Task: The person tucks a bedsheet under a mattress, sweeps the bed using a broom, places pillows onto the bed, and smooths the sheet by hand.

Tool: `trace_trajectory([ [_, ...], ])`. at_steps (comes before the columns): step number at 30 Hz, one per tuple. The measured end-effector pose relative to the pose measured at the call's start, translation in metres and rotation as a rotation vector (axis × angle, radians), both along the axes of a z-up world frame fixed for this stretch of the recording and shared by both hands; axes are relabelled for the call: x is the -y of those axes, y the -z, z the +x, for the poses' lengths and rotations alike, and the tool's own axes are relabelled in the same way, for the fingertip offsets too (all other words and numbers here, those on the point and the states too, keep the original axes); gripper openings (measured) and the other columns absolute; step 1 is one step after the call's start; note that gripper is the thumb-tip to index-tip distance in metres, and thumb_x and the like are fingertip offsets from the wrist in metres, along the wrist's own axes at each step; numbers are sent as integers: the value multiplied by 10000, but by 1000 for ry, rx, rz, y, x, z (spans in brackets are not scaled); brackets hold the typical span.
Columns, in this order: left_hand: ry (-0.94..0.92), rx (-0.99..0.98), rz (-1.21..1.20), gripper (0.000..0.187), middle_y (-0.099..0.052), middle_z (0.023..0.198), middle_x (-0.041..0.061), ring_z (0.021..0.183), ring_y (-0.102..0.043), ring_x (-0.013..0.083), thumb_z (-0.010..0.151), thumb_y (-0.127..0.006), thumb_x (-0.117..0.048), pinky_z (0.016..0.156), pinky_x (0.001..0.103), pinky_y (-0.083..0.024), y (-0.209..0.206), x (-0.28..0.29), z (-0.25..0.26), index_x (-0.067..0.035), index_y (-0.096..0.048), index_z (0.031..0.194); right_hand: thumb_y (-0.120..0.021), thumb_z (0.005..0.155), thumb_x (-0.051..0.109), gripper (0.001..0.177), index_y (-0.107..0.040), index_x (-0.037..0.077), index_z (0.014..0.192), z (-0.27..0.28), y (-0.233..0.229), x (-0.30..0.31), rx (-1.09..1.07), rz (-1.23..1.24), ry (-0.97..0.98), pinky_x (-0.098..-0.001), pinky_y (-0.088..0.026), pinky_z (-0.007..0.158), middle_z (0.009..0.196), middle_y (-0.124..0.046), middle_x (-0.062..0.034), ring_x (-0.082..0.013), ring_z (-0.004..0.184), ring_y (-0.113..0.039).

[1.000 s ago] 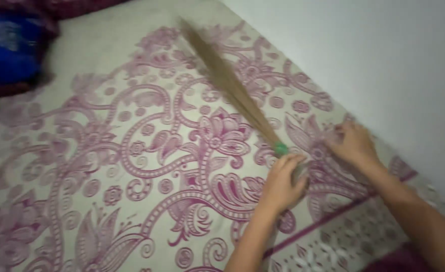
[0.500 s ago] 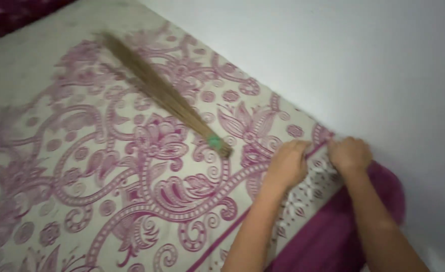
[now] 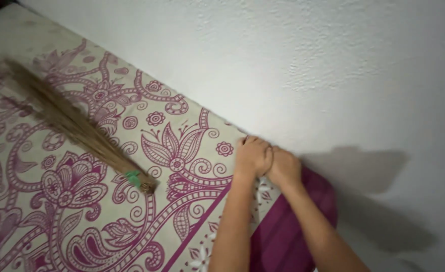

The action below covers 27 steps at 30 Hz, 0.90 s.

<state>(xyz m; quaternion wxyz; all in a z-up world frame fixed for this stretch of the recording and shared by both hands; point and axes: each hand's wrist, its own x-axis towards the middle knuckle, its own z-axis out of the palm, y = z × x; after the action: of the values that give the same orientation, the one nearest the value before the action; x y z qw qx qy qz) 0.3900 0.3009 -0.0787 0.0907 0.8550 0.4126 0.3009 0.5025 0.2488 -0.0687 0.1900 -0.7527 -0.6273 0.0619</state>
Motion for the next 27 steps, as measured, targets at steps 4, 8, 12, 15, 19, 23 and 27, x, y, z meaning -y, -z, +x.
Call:
trace_trajectory([
  [4, -78, -83, -16, 402, -742, 1035, 129, 1090, -618, 302, 875, -529, -402, 944, 537, -383, -20, 15, 6, -68, -748, 914, -588, 892, 407, 357, -729, 85, 957, 4, -15, 13, 7, -89, 61, -530, -570, 864, 1010, -744, -199, -415, 975, -708],
  [8, -97, -100, -82, 442, -739, 995, 137, 1090, -612, 317, 838, -549, -461, 960, 524, -378, -33, 18, 14, -73, -755, 889, -584, 893, 416, 372, -717, 81, 982, 16, -14, 11, -29, -150, 82, -542, -561, 851, 1039, -727, -197, -430, 990, -690],
  [12, -125, -25, -118, 414, -738, 1079, 124, 1118, -620, 317, 906, -492, -394, 1009, 507, -383, -35, 24, 9, -67, -736, 974, -585, 866, 380, 332, -765, 141, 1011, 40, 3, -21, 35, -300, -120, -513, -561, 903, 1085, -735, -167, -389, 1032, -697],
  [15, -64, 213, -177, 368, -722, 1109, 158, 1165, -615, 346, 977, -495, -331, 1049, 552, -355, -46, 31, -5, -54, -720, 1064, -613, 840, 323, 334, -787, 168, 1079, 63, 13, -75, 8, -361, -324, -482, -557, 927, 1105, -739, -166, -360, 1042, -709],
  [19, -136, 630, -117, 324, -664, 1238, 206, 1183, -606, 384, 979, -562, -195, 1043, 481, -458, -59, 24, -42, -8, -637, 1233, -613, 908, 318, 329, -767, 76, 1069, 25, 36, -162, -444, -136, -408, -442, -579, 866, 1018, -776, -179, -344, 951, -758],
  [23, -343, 676, -151, 299, -669, 1117, 199, 1066, -633, 375, 939, -620, -139, 954, 446, -499, -62, 12, -69, -11, -647, 1207, -699, 897, 369, 349, -762, 60, 1046, -49, 27, -201, -360, -35, -401, -450, -560, 848, 993, -753, -191, -367, 938, -720],
  [27, -410, 722, -205, 233, -667, 1059, 182, 1011, -653, 351, 900, -644, -107, 915, 423, -518, -56, 0, -76, -5, -652, 1109, -753, 817, 397, 360, -784, 61, 941, -77, 13, -202, -402, 53, -278, -444, -591, 825, 908, -764, -179, -350, 869, -751],
])
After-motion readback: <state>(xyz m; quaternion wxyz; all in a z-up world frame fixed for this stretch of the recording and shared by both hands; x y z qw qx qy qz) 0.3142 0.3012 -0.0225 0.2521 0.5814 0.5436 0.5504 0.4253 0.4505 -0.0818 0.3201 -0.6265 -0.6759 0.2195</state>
